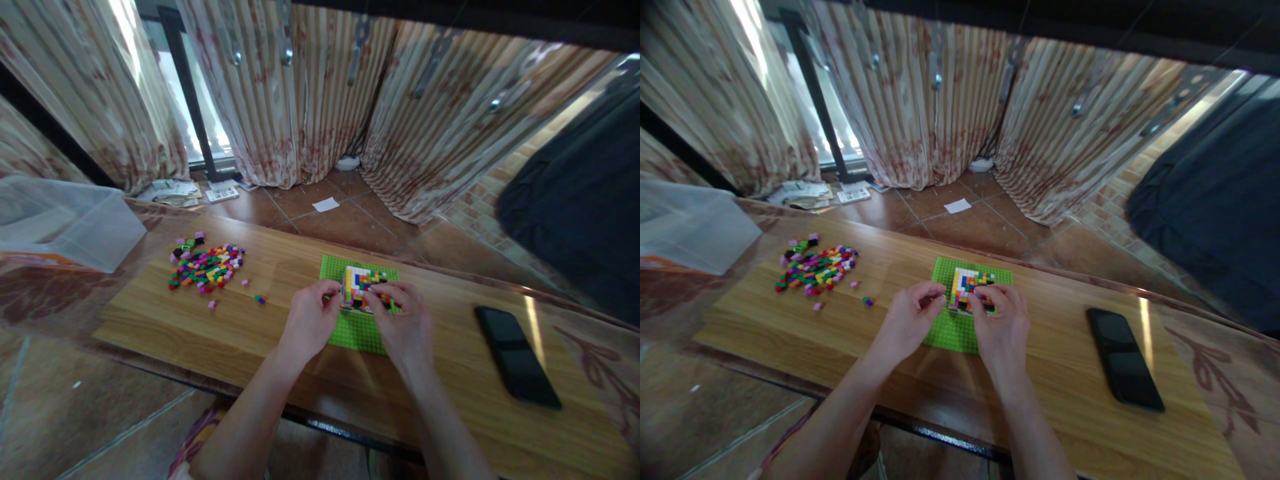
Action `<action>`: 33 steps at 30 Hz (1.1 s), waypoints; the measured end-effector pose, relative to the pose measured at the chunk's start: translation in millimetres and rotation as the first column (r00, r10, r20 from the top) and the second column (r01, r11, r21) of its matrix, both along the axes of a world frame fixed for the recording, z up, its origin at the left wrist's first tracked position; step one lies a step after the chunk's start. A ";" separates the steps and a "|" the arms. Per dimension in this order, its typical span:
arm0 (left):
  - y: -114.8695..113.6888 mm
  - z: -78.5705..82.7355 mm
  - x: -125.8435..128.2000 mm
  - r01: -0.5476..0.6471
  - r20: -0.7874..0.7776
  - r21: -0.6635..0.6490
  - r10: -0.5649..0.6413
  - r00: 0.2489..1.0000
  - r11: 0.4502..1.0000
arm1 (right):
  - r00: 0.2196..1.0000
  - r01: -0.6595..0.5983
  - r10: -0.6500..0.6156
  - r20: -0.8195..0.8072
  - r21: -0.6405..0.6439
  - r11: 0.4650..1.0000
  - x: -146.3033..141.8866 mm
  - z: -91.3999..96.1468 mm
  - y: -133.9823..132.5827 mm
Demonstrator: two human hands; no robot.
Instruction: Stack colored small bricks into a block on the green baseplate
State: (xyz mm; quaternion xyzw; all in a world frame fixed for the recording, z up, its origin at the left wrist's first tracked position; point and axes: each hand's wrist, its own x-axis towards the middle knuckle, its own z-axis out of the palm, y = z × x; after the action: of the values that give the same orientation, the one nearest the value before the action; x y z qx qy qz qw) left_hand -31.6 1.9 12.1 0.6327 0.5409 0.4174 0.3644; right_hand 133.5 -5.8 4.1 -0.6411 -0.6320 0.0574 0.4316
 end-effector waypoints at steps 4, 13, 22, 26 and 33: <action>-0.7 1.8 -0.2 -0.013 -0.011 0.000 0.013 1.000 1.000 | 0.997 -0.065 0.064 0.033 0.043 0.997 3.6 3.5 -4.9; -2.0 2.4 0.2 -0.011 -0.012 -0.016 0.011 1.000 1.000 | 0.947 -0.104 0.082 0.312 0.055 0.993 3.5 1.6 -9.3; -1.4 2.8 0.1 -0.013 -0.028 -0.012 0.012 1.000 1.000 | 0.917 -0.086 0.066 0.394 0.032 0.996 0.9 1.4 -11.6; -1.9 0.4 0.4 -0.012 0.014 -0.008 0.012 1.000 1.000 | 0.919 -0.066 0.050 0.391 0.029 0.997 -0.3 1.3 -11.7; 0.5 -3.9 2.5 0.012 0.244 -0.046 -0.001 0.970 0.999 | 0.930 -0.066 0.052 0.364 0.025 0.998 0.9 -1.4 -10.7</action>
State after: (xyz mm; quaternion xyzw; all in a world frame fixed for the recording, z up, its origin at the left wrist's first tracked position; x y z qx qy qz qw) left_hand -29.1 2.3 8.2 0.5695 0.4996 0.4780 0.4445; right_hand 134.4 -16.5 2.7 -0.6135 -0.7207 -0.0607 0.3170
